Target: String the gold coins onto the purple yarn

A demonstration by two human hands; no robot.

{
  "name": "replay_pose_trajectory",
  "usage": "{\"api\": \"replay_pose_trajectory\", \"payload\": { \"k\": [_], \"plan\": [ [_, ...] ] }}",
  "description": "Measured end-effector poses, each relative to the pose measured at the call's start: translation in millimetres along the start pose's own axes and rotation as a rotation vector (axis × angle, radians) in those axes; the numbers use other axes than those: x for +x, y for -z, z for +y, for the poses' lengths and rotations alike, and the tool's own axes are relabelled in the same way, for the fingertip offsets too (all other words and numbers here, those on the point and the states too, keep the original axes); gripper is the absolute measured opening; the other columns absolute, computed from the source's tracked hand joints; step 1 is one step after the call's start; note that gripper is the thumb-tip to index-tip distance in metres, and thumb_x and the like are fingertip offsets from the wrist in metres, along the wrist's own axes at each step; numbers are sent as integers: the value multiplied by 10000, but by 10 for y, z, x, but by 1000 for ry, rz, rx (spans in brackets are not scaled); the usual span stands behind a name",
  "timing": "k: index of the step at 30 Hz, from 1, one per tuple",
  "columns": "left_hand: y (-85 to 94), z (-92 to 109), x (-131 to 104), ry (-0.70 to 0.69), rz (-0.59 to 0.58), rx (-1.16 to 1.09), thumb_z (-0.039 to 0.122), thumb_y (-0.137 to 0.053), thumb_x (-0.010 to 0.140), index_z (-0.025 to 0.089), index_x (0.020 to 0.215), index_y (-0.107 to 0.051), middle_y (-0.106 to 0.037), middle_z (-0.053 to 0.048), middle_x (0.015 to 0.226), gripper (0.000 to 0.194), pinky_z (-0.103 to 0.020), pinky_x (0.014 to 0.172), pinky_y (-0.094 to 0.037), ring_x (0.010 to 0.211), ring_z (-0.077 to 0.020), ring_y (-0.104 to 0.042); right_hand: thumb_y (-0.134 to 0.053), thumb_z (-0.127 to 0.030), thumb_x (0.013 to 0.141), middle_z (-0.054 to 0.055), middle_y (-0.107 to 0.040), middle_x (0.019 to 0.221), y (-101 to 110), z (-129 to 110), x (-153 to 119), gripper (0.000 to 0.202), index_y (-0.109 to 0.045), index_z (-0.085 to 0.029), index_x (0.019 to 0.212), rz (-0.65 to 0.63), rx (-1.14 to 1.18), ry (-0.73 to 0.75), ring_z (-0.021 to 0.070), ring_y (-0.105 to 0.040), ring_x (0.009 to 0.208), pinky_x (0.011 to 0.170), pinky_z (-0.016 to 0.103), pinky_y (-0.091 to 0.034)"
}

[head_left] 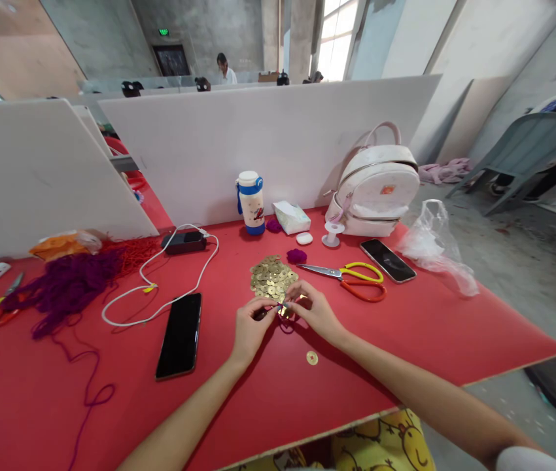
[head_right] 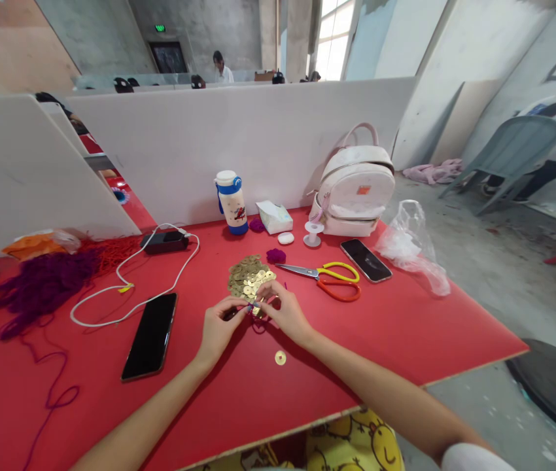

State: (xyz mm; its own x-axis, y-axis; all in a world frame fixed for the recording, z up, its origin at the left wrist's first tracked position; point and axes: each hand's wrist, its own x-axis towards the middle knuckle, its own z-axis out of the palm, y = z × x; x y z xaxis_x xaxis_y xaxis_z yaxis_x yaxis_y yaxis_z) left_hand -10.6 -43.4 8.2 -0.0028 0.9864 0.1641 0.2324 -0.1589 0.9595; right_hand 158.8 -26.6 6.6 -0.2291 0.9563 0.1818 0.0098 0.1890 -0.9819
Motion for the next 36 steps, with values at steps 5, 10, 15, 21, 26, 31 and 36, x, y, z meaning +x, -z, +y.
{"api": "replay_pose_trajectory", "payload": {
  "k": [5,10,15,21,26,31,36],
  "plan": [
    [9,22,-20,-83,7,60,237,-668,777,189,763,-727,-710,-49,812,77,-274,720,-503,781,-189,-654,-684,-319,759,8,-649,826,9,50,23,241,-527,-216,910,-25,82,-60,165,-626,747,634,287,-510],
    [14,34,-34,-138,12,96,241,-667,790,194,757,-723,-703,-47,801,81,-272,710,-505,768,-187,-649,-722,-308,729,8,-651,807,16,75,36,264,-531,-213,883,-34,101,-85,170,-637,779,658,285,-499],
    [11,25,-33,-158,19,100,235,-671,787,196,754,-726,-704,-44,793,74,-271,702,-509,758,-187,-650,-732,-314,717,7,-666,800,17,98,32,283,-532,-212,889,-38,86,-88,173,-645,762,658,293,-496],
    [14,10,-30,-157,13,113,225,-673,787,193,754,-721,-705,-43,797,67,-269,711,-506,764,-184,-651,-709,-293,722,4,-666,790,13,76,28,264,-524,-209,891,-43,54,-82,169,-643,741,640,286,-485],
    [23,8,-29,-149,9,113,219,-669,789,189,752,-722,-708,-48,801,72,-275,720,-507,770,-185,-655,-705,-292,727,-1,-656,763,9,54,18,261,-525,-206,896,-21,28,-75,158,-625,689,617,279,-480],
    [22,3,-16,-130,11,86,222,-674,777,189,744,-724,-707,-49,789,69,-286,724,-512,765,-192,-658,-689,-299,744,1,-647,792,7,35,1,258,-524,-215,924,-32,15,-96,132,-575,598,490,236,-445],
    [11,-25,6,-86,-18,48,236,-687,761,186,751,-733,-721,-58,809,69,-290,730,-518,781,-198,-667,-606,-244,801,13,-632,838,31,36,13,102,-586,-203,892,-35,-91,-3,140,-578,671,581,259,-485]
  ]
}}
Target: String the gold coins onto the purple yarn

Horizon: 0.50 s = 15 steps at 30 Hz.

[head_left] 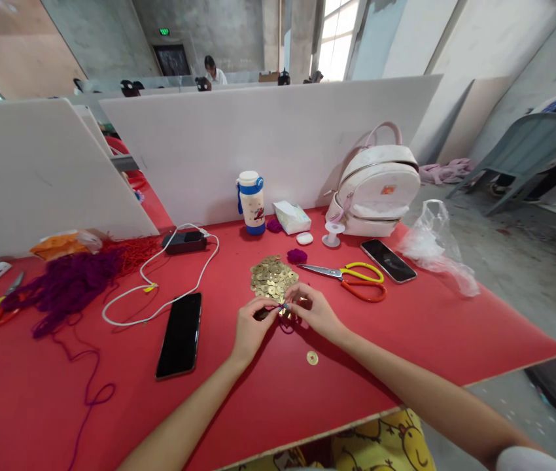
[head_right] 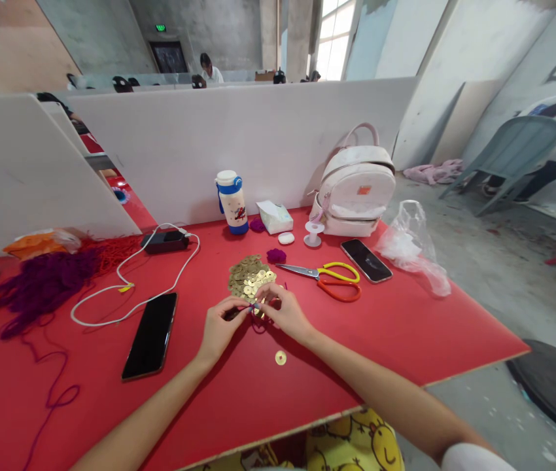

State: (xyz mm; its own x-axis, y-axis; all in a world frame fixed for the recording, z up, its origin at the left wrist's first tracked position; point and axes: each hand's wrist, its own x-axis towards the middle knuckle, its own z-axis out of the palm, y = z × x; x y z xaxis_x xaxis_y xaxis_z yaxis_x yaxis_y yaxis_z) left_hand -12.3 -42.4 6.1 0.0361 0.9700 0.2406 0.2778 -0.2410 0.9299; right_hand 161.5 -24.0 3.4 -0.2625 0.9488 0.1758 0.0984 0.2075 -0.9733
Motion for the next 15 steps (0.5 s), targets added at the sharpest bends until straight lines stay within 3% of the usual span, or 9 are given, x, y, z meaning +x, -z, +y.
{"api": "replay_pose_trajectory", "payload": {
  "k": [7,15],
  "plan": [
    [-10,-25,11,63,-3,-41,272,-697,753,175,760,-741,-721,-57,792,107,-265,674,-506,743,-186,-660,-510,-140,846,46,-634,950,46,-66,-39,185,-642,-227,943,-25,-348,214,179,-609,797,757,316,-492],
    [1,-28,22,71,11,-53,254,-687,746,175,766,-742,-723,-58,794,99,-265,669,-508,741,-187,-660,-518,-127,819,44,-592,952,56,-62,-19,206,-640,-223,954,-25,-362,152,181,-600,787,752,316,-490]
  ]
}}
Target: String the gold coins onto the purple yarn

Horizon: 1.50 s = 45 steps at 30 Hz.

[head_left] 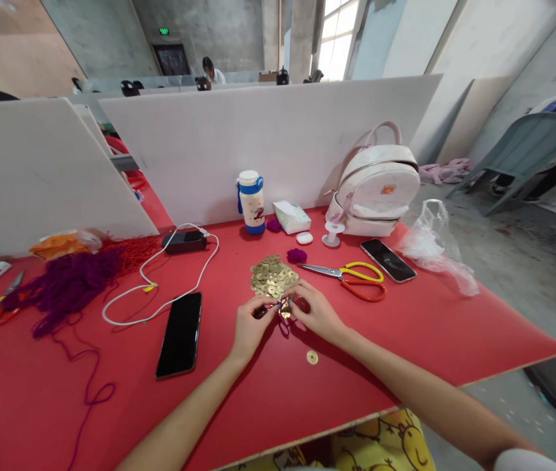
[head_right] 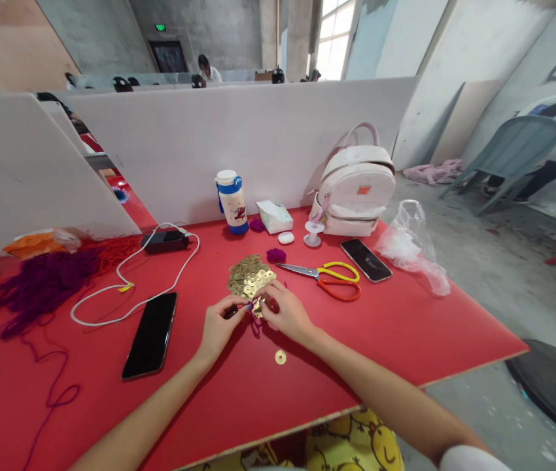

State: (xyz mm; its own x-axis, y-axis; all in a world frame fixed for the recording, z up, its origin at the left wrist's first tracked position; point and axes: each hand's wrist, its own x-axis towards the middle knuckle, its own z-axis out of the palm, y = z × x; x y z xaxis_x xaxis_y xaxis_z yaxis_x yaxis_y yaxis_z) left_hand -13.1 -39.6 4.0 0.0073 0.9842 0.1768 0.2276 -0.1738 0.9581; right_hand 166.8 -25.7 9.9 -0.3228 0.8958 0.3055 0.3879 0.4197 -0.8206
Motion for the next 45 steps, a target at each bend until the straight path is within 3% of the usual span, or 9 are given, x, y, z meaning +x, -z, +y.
{"api": "replay_pose_trajectory", "payload": {
  "k": [7,13,17,21,27,32,36,40,45],
  "plan": [
    [-4,11,-9,-12,-9,20,275,-688,758,181,764,-744,-718,-52,788,110,-255,654,-495,726,-178,-649,-590,-261,856,28,-601,834,-18,70,19,92,-656,-206,823,15,146,-58,176,-592,765,697,301,-487],
    [-7,8,-11,2,-12,0,248,-681,754,175,766,-735,-712,-50,788,92,-260,672,-492,743,-182,-652,-616,-452,836,3,-597,729,19,10,22,258,-613,-198,881,-150,535,-281,127,-549,533,408,217,-391],
    [-6,2,-8,18,-16,2,238,-674,753,173,763,-732,-710,-48,786,88,-257,667,-486,736,-177,-646,-681,-480,779,-30,-523,615,66,-39,28,304,-613,-185,802,-250,762,-340,86,-429,468,416,209,-330],
    [-10,-6,-12,38,-11,-17,233,-674,742,170,766,-738,-713,-54,798,93,-254,660,-481,739,-178,-645,-703,-509,750,-71,-381,515,94,-15,37,371,-527,-191,682,-265,966,-378,67,-268,430,424,216,-227],
    [-21,-23,-14,55,-27,-17,244,-668,738,164,768,-744,-709,-66,821,114,-247,624,-459,730,-175,-629,-676,-538,778,-106,-221,427,165,51,87,420,-466,-204,635,-144,1121,-308,68,-130,400,412,226,-156],
    [-23,-35,-7,77,-24,-24,249,-673,723,160,764,-750,-718,-73,834,124,-257,652,-464,747,-185,-641,-683,-496,797,-105,-226,402,233,70,115,399,-477,-206,617,-28,1202,-248,77,-106,398,418,229,-188],
    [-24,-27,-2,87,-12,-29,247,-683,706,164,751,-754,-728,-75,825,119,-268,668,-475,751,-196,-652,-658,-502,816,-82,-285,455,259,68,133,380,-502,-210,630,108,1177,-230,88,-214,422,448,226,-293],
    [-28,-7,3,101,-4,-38,252,-695,688,168,735,-757,-734,-77,819,114,-273,666,-479,753,-204,-656,-655,-465,821,-42,-434,596,252,87,155,325,-528,-213,660,265,1095,-221,98,-403,517,490,215,-391],
    [-29,12,-3,114,-6,-51,231,-706,671,175,729,-765,-738,-75,813,99,-279,682,-487,752,-205,-661,-656,-432,818,-13,-540,702,242,134,167,250,-572,-218,720,333,1048,-226,122,-519,630,546,223,-468]
  ]
}}
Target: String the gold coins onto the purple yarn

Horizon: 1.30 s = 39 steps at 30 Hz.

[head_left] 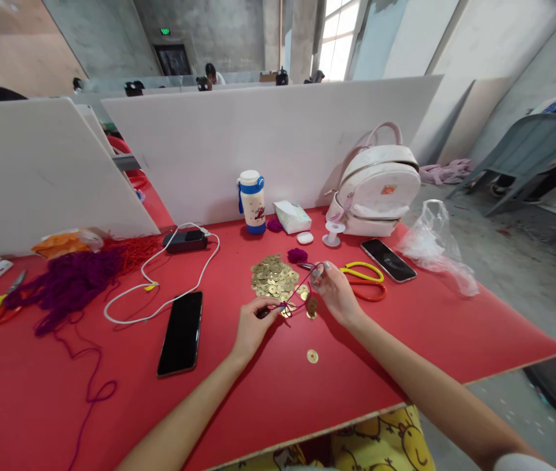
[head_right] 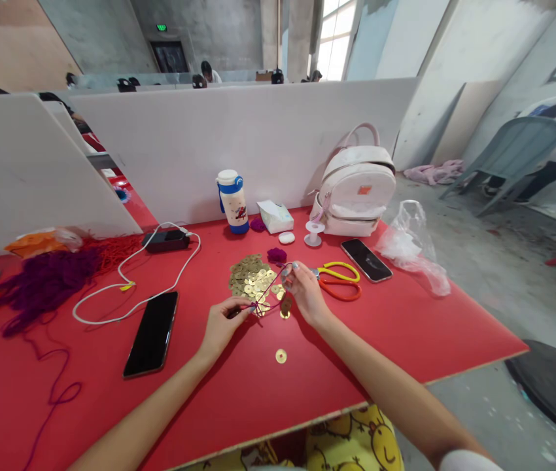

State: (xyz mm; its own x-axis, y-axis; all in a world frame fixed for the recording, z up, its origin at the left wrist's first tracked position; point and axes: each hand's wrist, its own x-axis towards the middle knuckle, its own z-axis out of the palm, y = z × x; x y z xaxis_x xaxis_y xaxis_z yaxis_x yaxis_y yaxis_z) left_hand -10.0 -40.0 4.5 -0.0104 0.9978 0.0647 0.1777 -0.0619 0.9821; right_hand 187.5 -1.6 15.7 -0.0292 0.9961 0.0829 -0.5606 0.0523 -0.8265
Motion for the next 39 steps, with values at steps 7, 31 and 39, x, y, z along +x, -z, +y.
{"api": "replay_pose_trajectory", "payload": {
  "k": [7,31,39],
  "plan": [
    [5,-11,13,54,47,-80,224,-731,641,172,703,-767,-741,-65,740,89,-292,679,-488,709,-207,-655,-548,-368,895,74,-608,1243,-57,6,-67,364,-507,-287,1248,-80,-246,100,199,-613,1004,708,302,-537],
    [-2,-51,14,179,108,-303,332,-819,587,144,733,-753,-692,-38,669,247,-239,582,-439,590,-132,-561,-632,-275,842,-28,-610,704,-125,211,-280,165,-538,-228,969,-400,-1007,126,138,-552,591,560,242,-417],
    [2,-59,64,220,144,-497,387,-867,504,112,718,-735,-545,34,504,372,-204,460,-325,453,-51,-369,-455,-351,965,10,-654,689,-105,194,-290,263,-628,-210,824,-599,-1235,260,139,-545,581,575,240,-336]
  ]
}}
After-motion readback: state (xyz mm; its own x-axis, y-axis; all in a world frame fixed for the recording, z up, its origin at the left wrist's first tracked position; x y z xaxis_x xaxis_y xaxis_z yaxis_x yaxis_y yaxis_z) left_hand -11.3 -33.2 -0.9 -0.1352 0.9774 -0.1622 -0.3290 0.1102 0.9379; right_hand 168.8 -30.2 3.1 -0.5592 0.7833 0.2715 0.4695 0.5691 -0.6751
